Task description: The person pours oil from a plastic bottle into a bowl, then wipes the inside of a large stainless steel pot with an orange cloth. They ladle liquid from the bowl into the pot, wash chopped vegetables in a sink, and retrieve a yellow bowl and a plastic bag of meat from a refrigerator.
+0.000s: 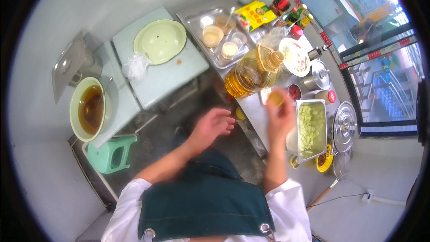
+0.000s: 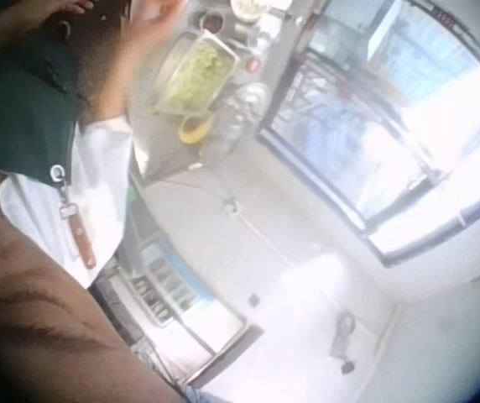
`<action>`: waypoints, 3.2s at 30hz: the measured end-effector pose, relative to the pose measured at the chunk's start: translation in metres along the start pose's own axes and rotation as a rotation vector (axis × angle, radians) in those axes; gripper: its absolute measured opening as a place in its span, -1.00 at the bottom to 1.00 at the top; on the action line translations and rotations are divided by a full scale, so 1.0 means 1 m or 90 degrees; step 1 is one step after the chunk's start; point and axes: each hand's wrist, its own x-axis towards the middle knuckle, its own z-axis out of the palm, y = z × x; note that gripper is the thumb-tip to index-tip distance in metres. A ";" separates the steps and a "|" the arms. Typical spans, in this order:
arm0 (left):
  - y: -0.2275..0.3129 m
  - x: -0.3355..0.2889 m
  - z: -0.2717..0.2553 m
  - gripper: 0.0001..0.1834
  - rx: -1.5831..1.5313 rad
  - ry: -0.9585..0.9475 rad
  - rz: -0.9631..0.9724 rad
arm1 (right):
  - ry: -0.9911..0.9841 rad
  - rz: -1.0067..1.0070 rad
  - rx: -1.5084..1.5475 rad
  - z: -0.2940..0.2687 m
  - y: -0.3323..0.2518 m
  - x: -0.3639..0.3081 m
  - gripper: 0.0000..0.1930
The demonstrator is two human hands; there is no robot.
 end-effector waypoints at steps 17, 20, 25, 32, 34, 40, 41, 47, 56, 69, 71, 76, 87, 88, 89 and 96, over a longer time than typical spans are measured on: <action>0.029 0.179 -0.003 -0.12 0.789 -0.129 0.403 | -0.500 -0.233 -0.585 -0.012 -0.025 0.184 -0.49; 0.022 0.177 -0.005 -0.05 0.851 -0.122 0.429 | -0.484 -0.212 -0.590 -0.012 -0.024 0.181 -0.48; 0.023 0.175 -0.007 -0.02 0.849 -0.120 0.469 | -0.544 -0.229 -0.497 -0.015 -0.024 0.182 -0.46; 0.031 0.174 -0.009 -0.03 0.857 -0.131 0.418 | -0.536 -0.206 -0.535 -0.014 -0.022 0.188 -0.66; 0.030 0.174 -0.010 -0.03 0.871 -0.137 0.406 | -0.499 -0.189 -0.641 -0.008 -0.022 0.186 -0.74; 0.022 0.177 -0.009 -0.03 0.868 -0.123 0.441 | -0.541 -0.109 -0.794 0.002 -0.026 0.191 -0.60; 0.021 0.177 -0.008 -0.03 0.870 -0.126 0.421 | -0.567 -0.125 -0.795 0.001 -0.027 0.193 -0.60; 0.019 0.175 -0.008 -0.04 0.843 -0.112 0.430 | -0.523 -0.170 -0.587 -0.016 -0.026 0.194 -0.69; 0.005 0.162 -0.002 -0.05 0.799 -0.041 0.379 | -0.434 -0.177 -0.759 0.002 -0.024 0.190 -0.57; -0.189 -0.049 -0.168 -0.23 0.667 0.178 -0.054 | -0.367 0.301 -0.041 0.028 -0.061 0.086 -0.73; -0.208 -0.088 -0.190 -0.26 0.660 0.261 -0.100 | -0.447 0.266 -0.050 0.016 -0.067 0.066 -0.74; -0.234 -0.161 -0.210 -0.33 0.564 0.434 -0.299 | -0.462 0.334 0.150 -0.011 -0.070 0.040 -0.75; -0.227 -0.034 -0.159 -0.46 0.467 0.380 -0.145 | -0.357 0.888 0.139 0.104 0.128 -0.081 -0.80; -0.225 -0.013 -0.161 -0.43 0.401 0.376 -0.122 | -0.334 0.938 0.119 0.119 0.146 -0.108 -0.80; -0.225 0.011 -0.169 -0.40 0.392 0.347 -0.087 | -0.374 0.956 0.145 0.130 0.163 -0.131 -0.83; -0.314 0.256 -0.270 -0.68 0.472 0.103 -0.104 | -0.218 0.973 0.170 0.182 0.332 -0.168 -0.82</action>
